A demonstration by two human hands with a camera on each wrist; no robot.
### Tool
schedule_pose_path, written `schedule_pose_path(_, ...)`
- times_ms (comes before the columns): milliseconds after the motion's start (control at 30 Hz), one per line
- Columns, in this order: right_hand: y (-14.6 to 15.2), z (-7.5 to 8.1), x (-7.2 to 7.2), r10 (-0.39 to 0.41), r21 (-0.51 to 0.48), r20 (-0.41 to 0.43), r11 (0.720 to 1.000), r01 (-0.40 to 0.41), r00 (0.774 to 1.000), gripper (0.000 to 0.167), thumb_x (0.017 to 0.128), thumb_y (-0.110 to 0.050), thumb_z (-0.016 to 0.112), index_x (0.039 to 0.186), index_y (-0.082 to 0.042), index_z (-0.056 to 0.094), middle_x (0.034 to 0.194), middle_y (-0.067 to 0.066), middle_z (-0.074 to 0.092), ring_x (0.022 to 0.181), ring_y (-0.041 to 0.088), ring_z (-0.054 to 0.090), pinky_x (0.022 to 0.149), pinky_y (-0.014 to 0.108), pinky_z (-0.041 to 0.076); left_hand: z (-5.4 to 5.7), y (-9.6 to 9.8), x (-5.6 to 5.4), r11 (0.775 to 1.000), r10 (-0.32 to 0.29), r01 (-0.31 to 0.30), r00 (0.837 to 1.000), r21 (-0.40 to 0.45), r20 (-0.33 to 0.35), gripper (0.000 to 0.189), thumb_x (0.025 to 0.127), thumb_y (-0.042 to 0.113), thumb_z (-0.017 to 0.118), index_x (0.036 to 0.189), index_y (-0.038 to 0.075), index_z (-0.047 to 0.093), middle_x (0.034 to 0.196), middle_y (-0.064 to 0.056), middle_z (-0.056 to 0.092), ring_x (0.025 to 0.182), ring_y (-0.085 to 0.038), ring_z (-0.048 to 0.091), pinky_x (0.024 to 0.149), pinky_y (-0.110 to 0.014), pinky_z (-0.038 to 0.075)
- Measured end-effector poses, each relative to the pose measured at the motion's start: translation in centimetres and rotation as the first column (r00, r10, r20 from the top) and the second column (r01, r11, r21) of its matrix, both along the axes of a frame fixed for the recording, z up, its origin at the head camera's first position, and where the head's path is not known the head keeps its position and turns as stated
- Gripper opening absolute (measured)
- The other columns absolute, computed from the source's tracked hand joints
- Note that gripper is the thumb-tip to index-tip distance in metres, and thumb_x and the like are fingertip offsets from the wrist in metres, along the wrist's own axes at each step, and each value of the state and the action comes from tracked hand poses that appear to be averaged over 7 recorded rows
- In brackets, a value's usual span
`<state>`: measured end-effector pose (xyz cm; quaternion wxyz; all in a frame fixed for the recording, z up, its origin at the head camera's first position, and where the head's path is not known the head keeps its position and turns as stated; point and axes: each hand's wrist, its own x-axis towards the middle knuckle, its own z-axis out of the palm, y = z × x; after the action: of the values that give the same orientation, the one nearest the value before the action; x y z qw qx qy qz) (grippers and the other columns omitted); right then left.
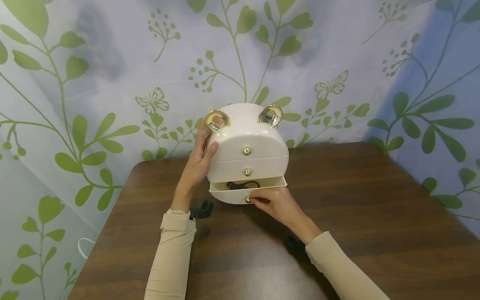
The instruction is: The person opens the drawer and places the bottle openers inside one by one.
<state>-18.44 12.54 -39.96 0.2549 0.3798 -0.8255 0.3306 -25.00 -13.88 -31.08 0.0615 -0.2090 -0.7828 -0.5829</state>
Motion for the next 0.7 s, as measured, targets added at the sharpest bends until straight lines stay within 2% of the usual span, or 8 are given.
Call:
schedule_pose_path(200,-0.13,-0.10,-0.01,-0.031,-0.006,0.062,0.999,0.031,0.998,0.018,0.079,-0.005,0.089,0.093,-0.014,0.083,0.089,-0.006,0.079,0.078,0.007,0.073,0.070,0.025,0.060,0.02,-0.02,0.07,1.000,-0.002,0.002,1.000,0.000,0.002,0.071,0.111,0.038,0.046,0.161,0.054,-0.002,0.169,-0.003,0.025,0.157,-0.015,0.020,0.124,-0.056,0.022)
schedule_pose_path(333,-0.18,-0.18,-0.18,-0.049,-0.006,0.070,0.999,0.049,0.996,0.018,0.079,-0.005,0.089,0.093,-0.014,0.083,0.090,-0.005,0.079,0.081,0.009,0.074,0.073,0.028,0.060,0.03,-0.06,0.05,1.000,0.003,-0.003,1.000,-0.007,0.004,0.071,0.110,0.038,0.046,0.160,0.057,-0.002,0.169,-0.001,0.025,0.157,-0.013,0.020,0.124,-0.055,0.022)
schedule_pose_path(567,-0.30,-0.05,-0.54,-0.073,0.008,0.071,0.997,0.072,0.995,0.018,0.081,-0.005,0.088,0.097,-0.014,0.084,0.096,-0.003,0.080,0.091,0.015,0.076,0.082,0.034,0.061,0.03,-0.12,0.00,1.000,0.007,-0.007,1.000,-0.012,0.000,0.071,0.111,0.038,0.045,0.162,0.051,-0.002,0.169,-0.001,0.025,0.157,-0.015,0.020,0.123,-0.056,0.024)
schedule_pose_path(700,-0.44,-0.12,-0.81,-0.098,0.010,0.087,0.995,0.097,0.991,0.018,0.082,-0.006,0.087,0.098,-0.014,0.084,0.097,-0.003,0.080,0.091,0.015,0.076,0.083,0.035,0.061,0.03,-0.12,-0.04,1.000,0.005,-0.005,1.000,-0.020,-0.010,0.072,0.111,0.038,0.045,0.164,0.047,-0.003,0.169,-0.001,0.025,0.157,-0.016,0.020,0.123,-0.057,0.025)
